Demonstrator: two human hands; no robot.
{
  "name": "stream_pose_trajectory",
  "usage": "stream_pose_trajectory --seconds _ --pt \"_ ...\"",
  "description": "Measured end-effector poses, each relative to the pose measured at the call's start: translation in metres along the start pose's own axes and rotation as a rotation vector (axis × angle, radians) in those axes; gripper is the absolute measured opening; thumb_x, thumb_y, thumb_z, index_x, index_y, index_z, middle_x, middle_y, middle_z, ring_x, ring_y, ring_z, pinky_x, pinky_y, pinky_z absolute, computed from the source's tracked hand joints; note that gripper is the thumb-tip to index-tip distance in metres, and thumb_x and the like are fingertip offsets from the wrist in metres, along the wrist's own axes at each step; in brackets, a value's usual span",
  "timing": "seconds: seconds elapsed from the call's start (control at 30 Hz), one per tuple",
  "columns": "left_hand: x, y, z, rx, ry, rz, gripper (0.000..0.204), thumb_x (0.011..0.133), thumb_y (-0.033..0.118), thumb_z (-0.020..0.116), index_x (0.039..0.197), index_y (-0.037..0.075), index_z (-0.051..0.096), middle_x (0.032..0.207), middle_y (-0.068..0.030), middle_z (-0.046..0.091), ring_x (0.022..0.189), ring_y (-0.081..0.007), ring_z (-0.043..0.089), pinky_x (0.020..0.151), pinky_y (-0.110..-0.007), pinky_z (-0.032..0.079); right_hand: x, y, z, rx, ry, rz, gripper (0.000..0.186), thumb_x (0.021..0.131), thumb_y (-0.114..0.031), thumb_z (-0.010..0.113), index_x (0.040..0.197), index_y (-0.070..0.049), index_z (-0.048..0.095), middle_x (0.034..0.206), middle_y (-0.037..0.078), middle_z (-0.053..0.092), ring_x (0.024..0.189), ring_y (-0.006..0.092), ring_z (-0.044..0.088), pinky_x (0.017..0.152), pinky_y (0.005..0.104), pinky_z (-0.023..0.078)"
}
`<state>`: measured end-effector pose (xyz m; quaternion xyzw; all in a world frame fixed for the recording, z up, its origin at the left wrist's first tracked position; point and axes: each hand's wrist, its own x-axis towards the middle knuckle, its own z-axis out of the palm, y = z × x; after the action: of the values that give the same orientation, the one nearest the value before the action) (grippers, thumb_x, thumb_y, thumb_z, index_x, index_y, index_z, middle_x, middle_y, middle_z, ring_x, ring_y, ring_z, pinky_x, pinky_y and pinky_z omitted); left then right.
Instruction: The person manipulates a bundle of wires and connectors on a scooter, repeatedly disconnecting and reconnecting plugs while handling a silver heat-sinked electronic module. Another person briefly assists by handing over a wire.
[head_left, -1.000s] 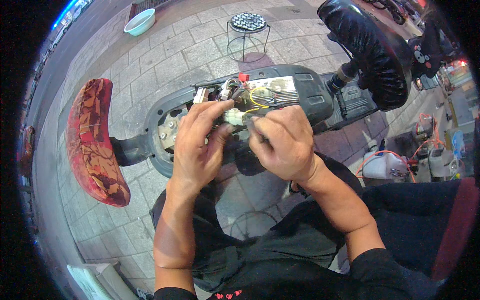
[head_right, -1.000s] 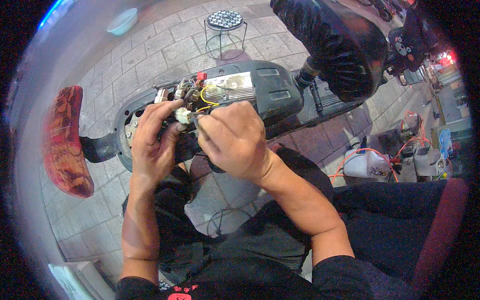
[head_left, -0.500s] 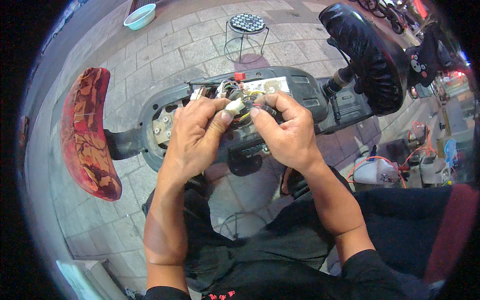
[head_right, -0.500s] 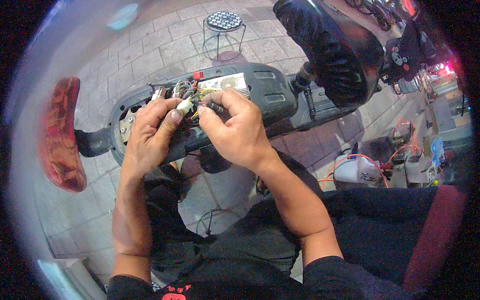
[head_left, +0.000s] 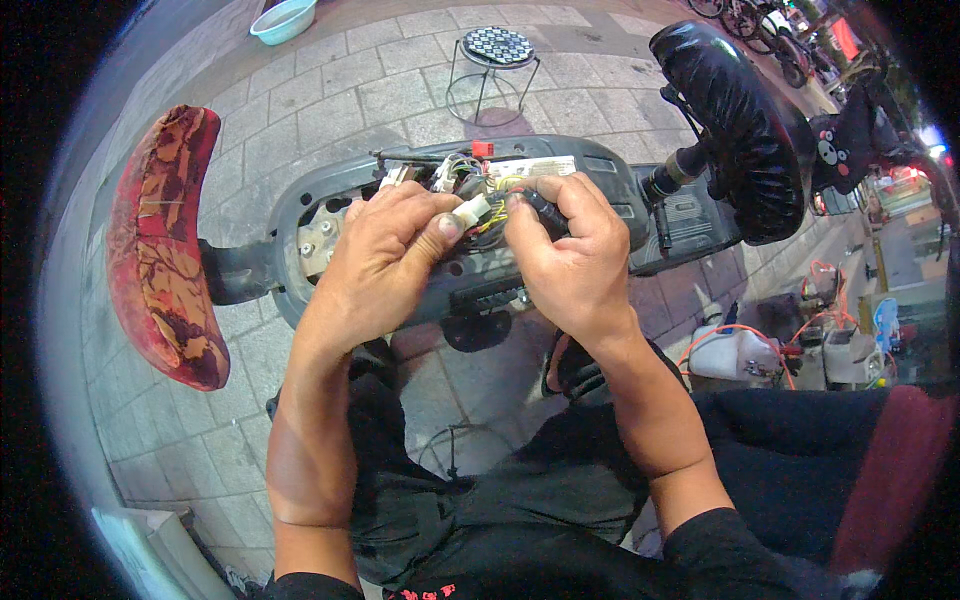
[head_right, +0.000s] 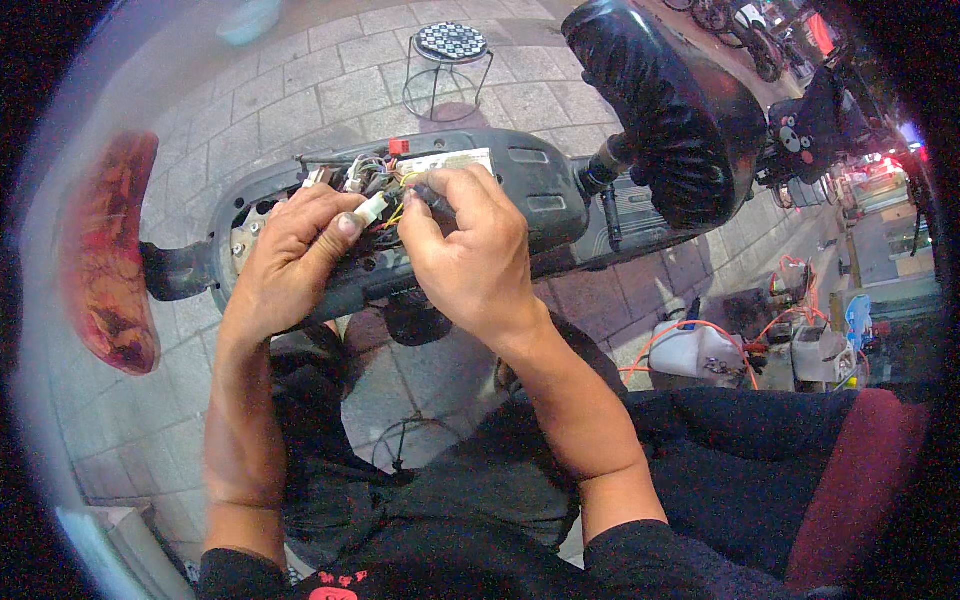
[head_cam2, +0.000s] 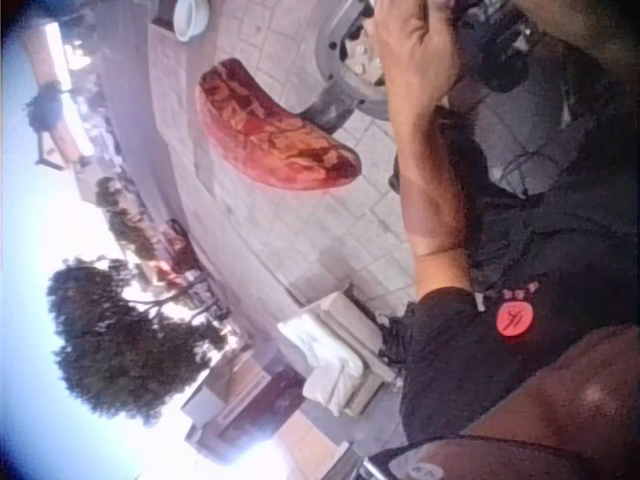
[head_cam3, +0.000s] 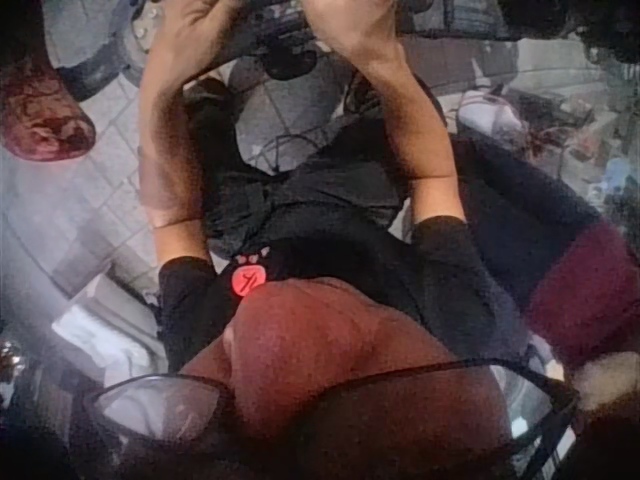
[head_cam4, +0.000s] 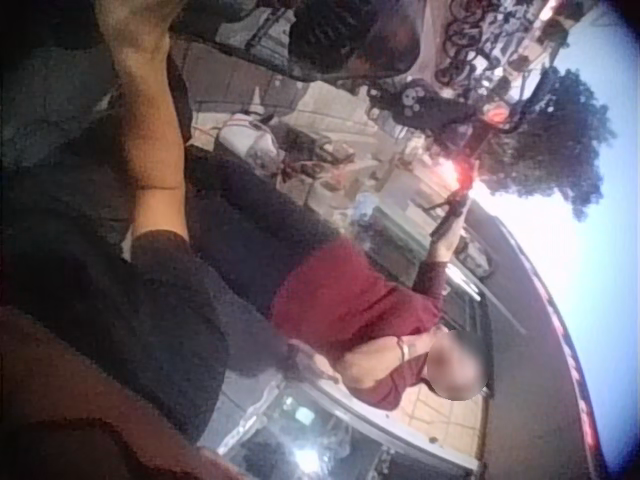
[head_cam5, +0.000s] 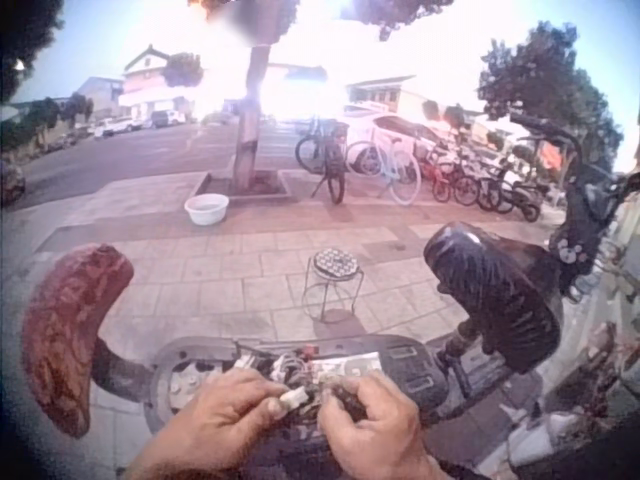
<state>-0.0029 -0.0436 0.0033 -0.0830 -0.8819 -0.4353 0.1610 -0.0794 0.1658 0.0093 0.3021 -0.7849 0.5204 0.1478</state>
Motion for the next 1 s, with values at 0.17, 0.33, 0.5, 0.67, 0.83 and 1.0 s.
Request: stream_pose_trajectory --seconds 0.17,0.33,0.5,0.67,0.83,1.0 --pt "0.001 -0.008 0.001 -0.079 -0.019 -0.022 0.031 0.112 0.03 0.062 0.119 0.004 0.078 0.097 -0.0107 0.068 0.095 -0.0302 0.063 0.087 -0.046 0.045 0.004 -0.003 0.001 0.06 -0.035 0.093 0.016 0.094 -0.002 0.077 0.11 0.002 0.078 0.102 0.015 0.076 0.092 0.0248 0.075 0.081 0.0361 0.059" --pt "0.0 -0.008 -0.001 -0.133 -0.055 -0.12 0.031 0.112 0.03 0.063 0.117 0.003 0.078 0.096 -0.0106 0.067 0.092 -0.0293 0.062 0.084 -0.044 0.046 0.009 0.011 0.001 0.158 -0.119 -0.036 0.021 0.095 0.001 0.074 0.116 0.001 0.079 0.107 0.008 0.077 0.095 0.0141 0.071 0.085 0.0292 0.056" --pt "-0.001 -0.005 0.002 -0.153 -0.016 -0.09 0.03 0.111 0.029 0.064 0.118 0.003 0.078 0.096 -0.0109 0.066 0.092 -0.0291 0.062 0.084 -0.045 0.046 0.013 0.012 -0.014 0.178 -0.208 -0.068 0.025 0.094 -0.001 0.076 0.118 0.0 0.079 0.108 0.014 0.077 0.098 0.0234 0.076 0.088 0.0349 0.059" --pt "-0.001 -0.004 0.001 -0.072 -0.031 -0.065 0.03 0.111 0.029 0.064 0.121 0.004 0.078 0.1 -0.0106 0.067 0.098 -0.0302 0.062 0.089 -0.045 0.043 0.011 0.011 -0.014 0.12 -0.182 -0.126 0.024 0.094 0.0 0.073 0.117 0.0 0.078 0.105 0.014 0.075 0.094 0.0249 0.075 0.083 0.0361 0.058" --pt "-0.001 0.002 -0.001 -0.017 -0.059 -0.052 0.031 0.113 0.027 0.065 0.124 0.0 0.076 0.107 -0.0104 0.068 0.105 -0.0272 0.063 0.095 -0.041 0.046 0.011 0.007 -0.014 0.064 -0.194 -0.15 0.024 0.093 0.002 0.072 0.116 -0.001 0.075 0.103 0.015 0.071 0.09 0.0291 0.074 0.081 0.0391 0.058" --pt "-0.005 0.0 -0.003 -0.018 -0.076 -0.054 0.031 0.113 0.025 0.065 0.126 -0.002 0.075 0.109 -0.0098 0.068 0.106 -0.0255 0.064 0.096 -0.04 0.048 0.012 0.008 -0.012 0.051 -0.247 -0.197 0.026 0.092 0.003 0.07 0.117 -0.001 0.073 0.105 0.017 0.071 0.09 0.0334 0.073 0.081 0.0419 0.059"
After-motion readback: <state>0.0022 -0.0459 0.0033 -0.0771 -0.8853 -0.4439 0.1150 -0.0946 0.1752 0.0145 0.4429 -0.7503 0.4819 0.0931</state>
